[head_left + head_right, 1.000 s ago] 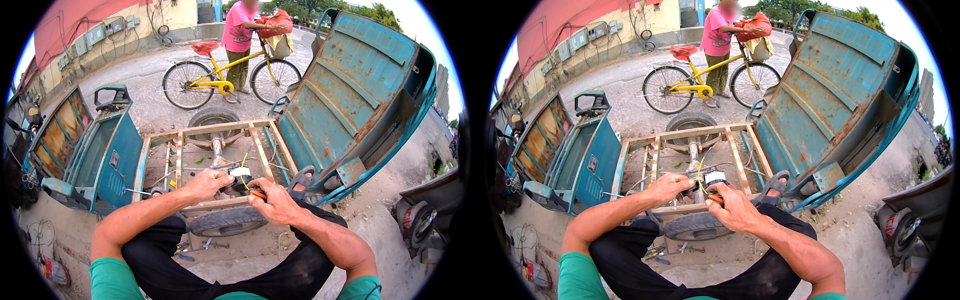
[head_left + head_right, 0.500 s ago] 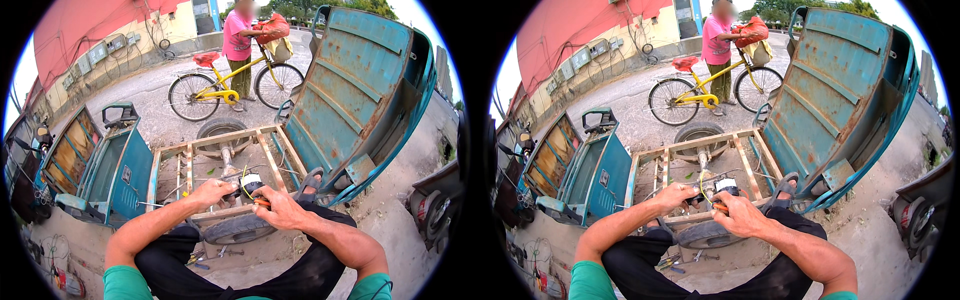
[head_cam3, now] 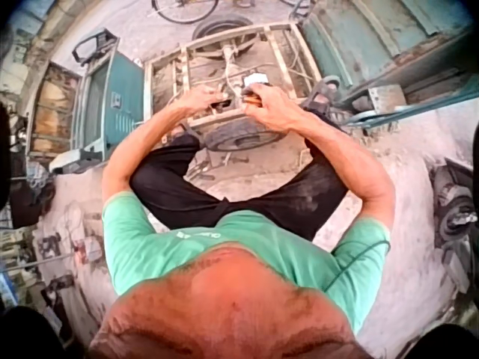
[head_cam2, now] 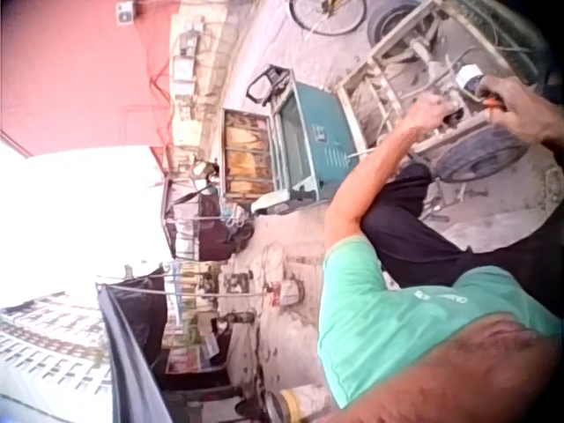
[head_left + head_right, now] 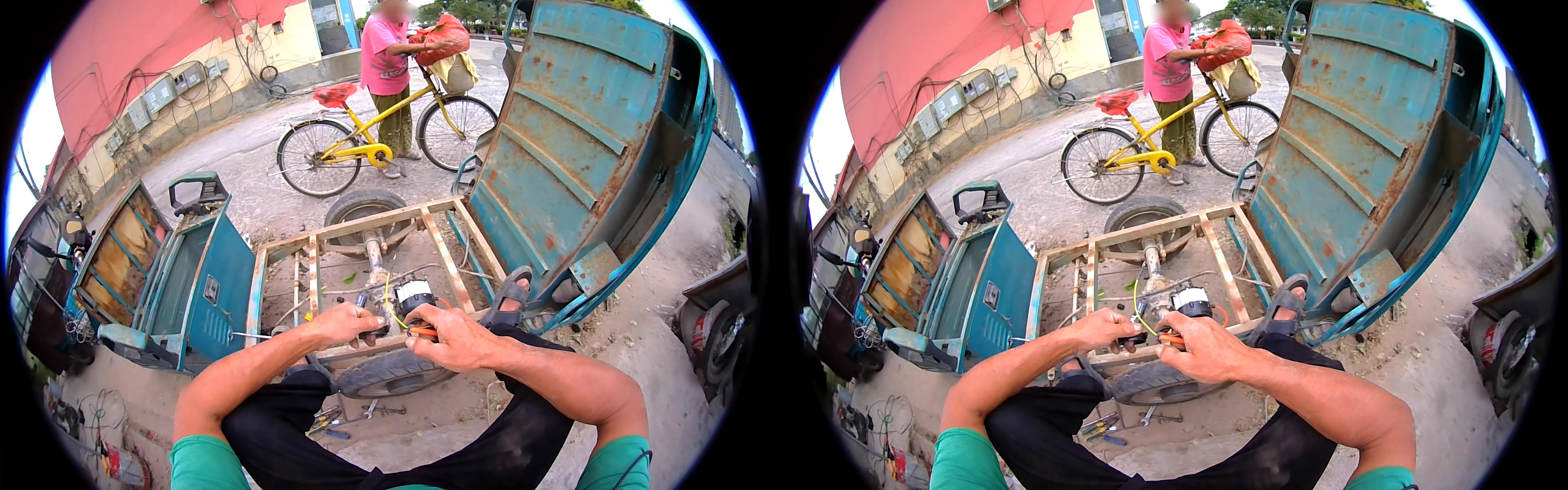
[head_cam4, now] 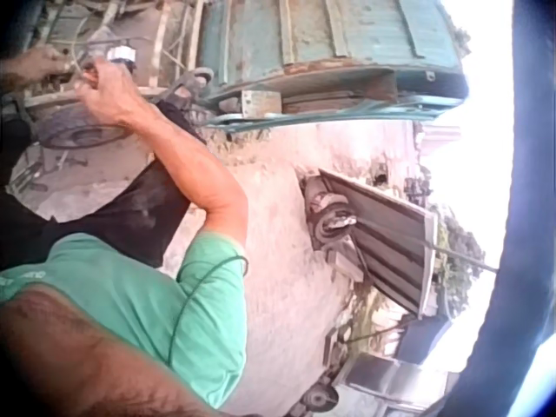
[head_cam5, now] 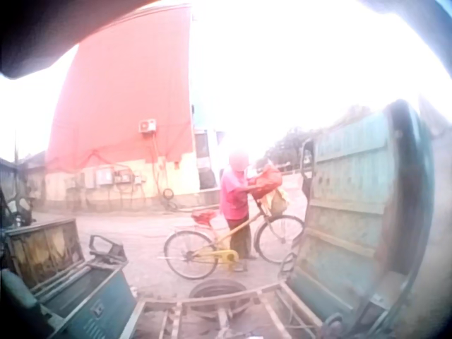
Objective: The person sits on the ground and works on the electrical wiring of a teal three-wheeled vehicle frame. They strip wire ends, twist connections, and wrap them with black electrical tape. A yellow bicycle and a bystander are visible nearby.
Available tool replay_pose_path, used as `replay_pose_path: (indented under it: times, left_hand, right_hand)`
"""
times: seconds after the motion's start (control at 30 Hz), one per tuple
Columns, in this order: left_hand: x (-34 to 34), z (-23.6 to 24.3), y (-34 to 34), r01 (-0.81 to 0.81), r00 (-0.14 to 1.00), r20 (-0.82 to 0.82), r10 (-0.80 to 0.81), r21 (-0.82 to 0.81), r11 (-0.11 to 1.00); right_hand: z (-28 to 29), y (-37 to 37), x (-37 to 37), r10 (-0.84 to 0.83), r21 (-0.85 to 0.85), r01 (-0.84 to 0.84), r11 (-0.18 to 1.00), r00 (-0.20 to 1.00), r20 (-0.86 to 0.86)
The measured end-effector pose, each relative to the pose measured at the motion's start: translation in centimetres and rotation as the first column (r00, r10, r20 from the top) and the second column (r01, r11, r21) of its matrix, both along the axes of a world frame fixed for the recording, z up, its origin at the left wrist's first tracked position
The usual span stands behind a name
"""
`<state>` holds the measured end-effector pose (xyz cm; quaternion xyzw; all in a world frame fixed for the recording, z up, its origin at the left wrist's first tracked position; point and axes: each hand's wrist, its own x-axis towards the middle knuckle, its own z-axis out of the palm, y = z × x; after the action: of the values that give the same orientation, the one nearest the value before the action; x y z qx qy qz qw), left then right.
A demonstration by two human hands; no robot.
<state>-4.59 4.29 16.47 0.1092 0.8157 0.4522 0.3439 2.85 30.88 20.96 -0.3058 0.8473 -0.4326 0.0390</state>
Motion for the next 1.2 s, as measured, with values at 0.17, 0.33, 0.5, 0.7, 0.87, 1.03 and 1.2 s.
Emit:
replay_pose_path:
  times: [0.17,0.33,0.5,0.7,0.87,1.03,1.2]
  left_hand:
    - [-0.6,-1.4,-1.0,-0.040,0.998,0.035,0.043,-0.084,0.996]
    - [-1.6,-3.1,-1.3,-0.014,0.999,0.049,0.020,-0.131,0.991]
    - [-2.5,-5.3,-1.1,-0.021,0.996,0.083,0.032,-0.133,0.991]
    - [-3.2,-8.1,-2.1,-0.010,0.998,0.055,0.017,-0.127,0.992]
    - [-3.0,-7.3,-1.4,0.004,0.998,0.069,0.008,-0.168,0.986]
    - [-2.7,-5.4,-0.7,-0.018,0.994,0.106,0.032,-0.132,0.991]
    - [-2.4,-4.8,-0.9,-0.003,0.993,0.117,0.011,-0.062,0.998]
  right_hand:
    - [0.4,0.8,-1.6,0.006,0.075,-0.013,0.997,0.995,0.101]
    - [0.3,1.6,-2.1,0.021,0.010,-0.023,1.000,0.993,0.118]
    - [0.5,1.3,-1.7,0.122,0.047,-0.134,0.990,0.972,0.201]
    - [0.2,0.4,-1.6,0.229,0.007,-0.236,0.972,0.949,0.219]
    - [-0.6,0.5,-1.7,0.217,-0.016,-0.218,0.976,0.955,0.203]
    - [-0.8,0.5,-2.1,0.160,0.011,-0.165,0.986,0.971,0.178]
    - [-0.6,0.1,-2.4,0.119,0.049,-0.130,0.990,0.976,0.182]
